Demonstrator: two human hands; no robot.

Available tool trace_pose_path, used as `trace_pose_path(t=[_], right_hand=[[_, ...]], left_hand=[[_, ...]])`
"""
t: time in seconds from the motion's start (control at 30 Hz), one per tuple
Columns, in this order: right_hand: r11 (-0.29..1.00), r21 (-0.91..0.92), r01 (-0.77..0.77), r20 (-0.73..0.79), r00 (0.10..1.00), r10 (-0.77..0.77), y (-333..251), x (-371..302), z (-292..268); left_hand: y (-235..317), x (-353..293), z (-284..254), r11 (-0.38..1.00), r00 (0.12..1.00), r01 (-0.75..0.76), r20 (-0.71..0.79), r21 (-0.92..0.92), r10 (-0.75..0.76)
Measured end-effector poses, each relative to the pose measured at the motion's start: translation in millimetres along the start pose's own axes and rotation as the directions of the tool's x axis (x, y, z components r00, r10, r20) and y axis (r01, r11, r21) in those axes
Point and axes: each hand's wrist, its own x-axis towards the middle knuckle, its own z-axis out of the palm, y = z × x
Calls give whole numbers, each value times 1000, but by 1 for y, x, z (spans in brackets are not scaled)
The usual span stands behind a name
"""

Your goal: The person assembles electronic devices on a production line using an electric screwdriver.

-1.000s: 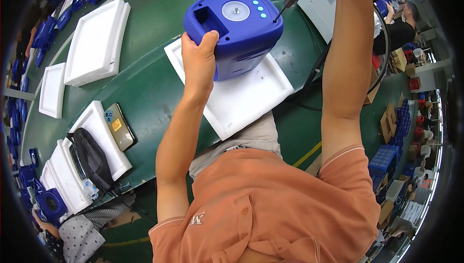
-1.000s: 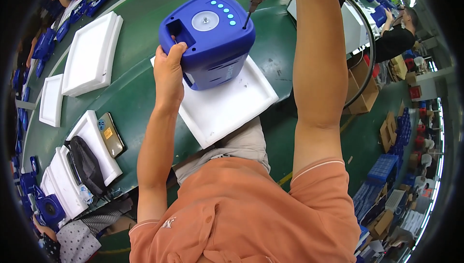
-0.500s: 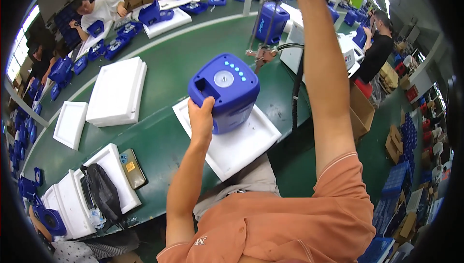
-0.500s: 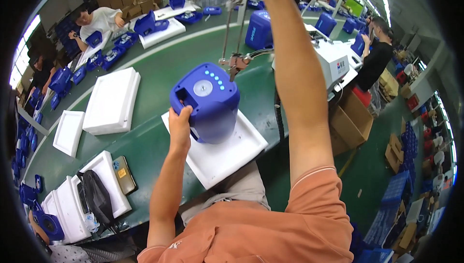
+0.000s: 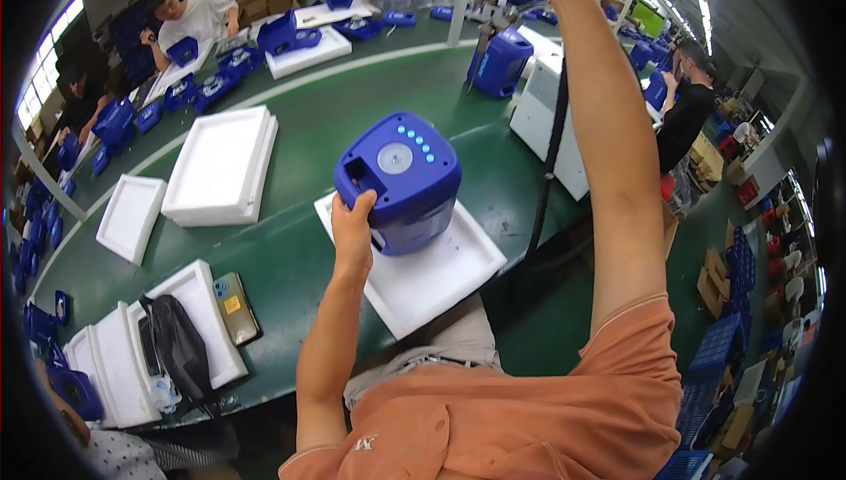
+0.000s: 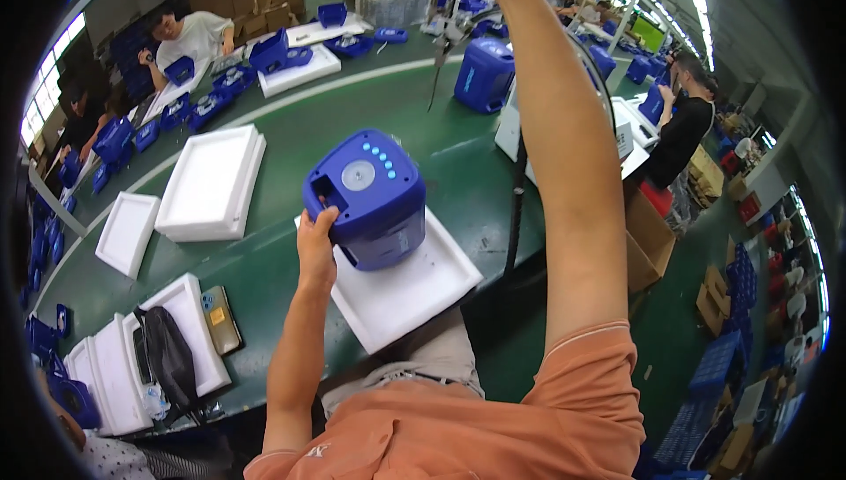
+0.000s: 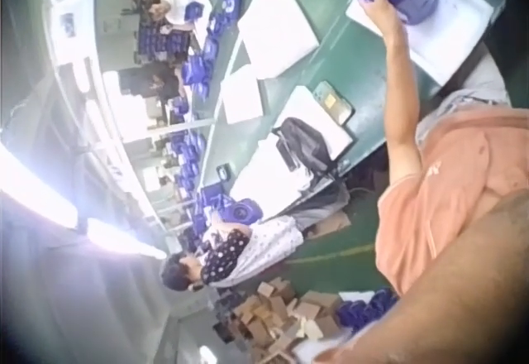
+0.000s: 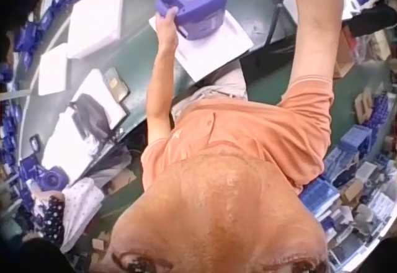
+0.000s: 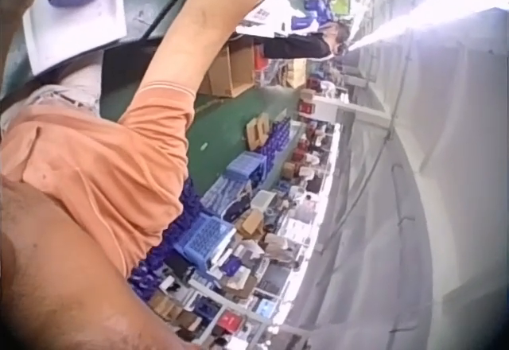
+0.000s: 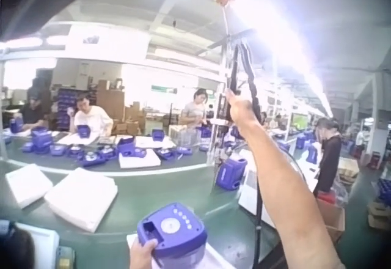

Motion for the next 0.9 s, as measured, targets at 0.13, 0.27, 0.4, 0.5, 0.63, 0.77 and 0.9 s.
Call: trace_pose_path(t=[0.13, 0.27, 0.4, 0.5, 0.63, 0.77, 0.9], right_hand=[[934, -232, -272, 231, 917, 324, -63, -53, 18], [982, 155, 108, 188, 973, -136, 28, -118, 52], [956, 85, -280, 684, 714, 148, 48, -220, 41], [755, 171, -633, 800, 537, 269, 68, -286, 11], [656, 332, -678, 779, 589, 215, 79, -349, 18], [692, 361, -625, 733, 649, 204, 77, -359, 16], [739, 341, -581, 704, 679, 209, 76, -365, 17]], left_hand=[[6, -3, -16, 998, 998, -44, -42, -37, 42], [-1, -9, -22, 998, 997, -33, -68, -47, 30], [4, -33, -43, 998, 997, -58, -57, -25, 56], [15, -50, -33, 996, 997, -33, -74, -86, 27], [-8, -58, -50, 984, 979, -84, -198, -158, 51], [-12, -56, -54, 946, 977, 55, -178, -319, -117], [-8, -56, -52, 911, 983, 89, -113, -404, -146]])
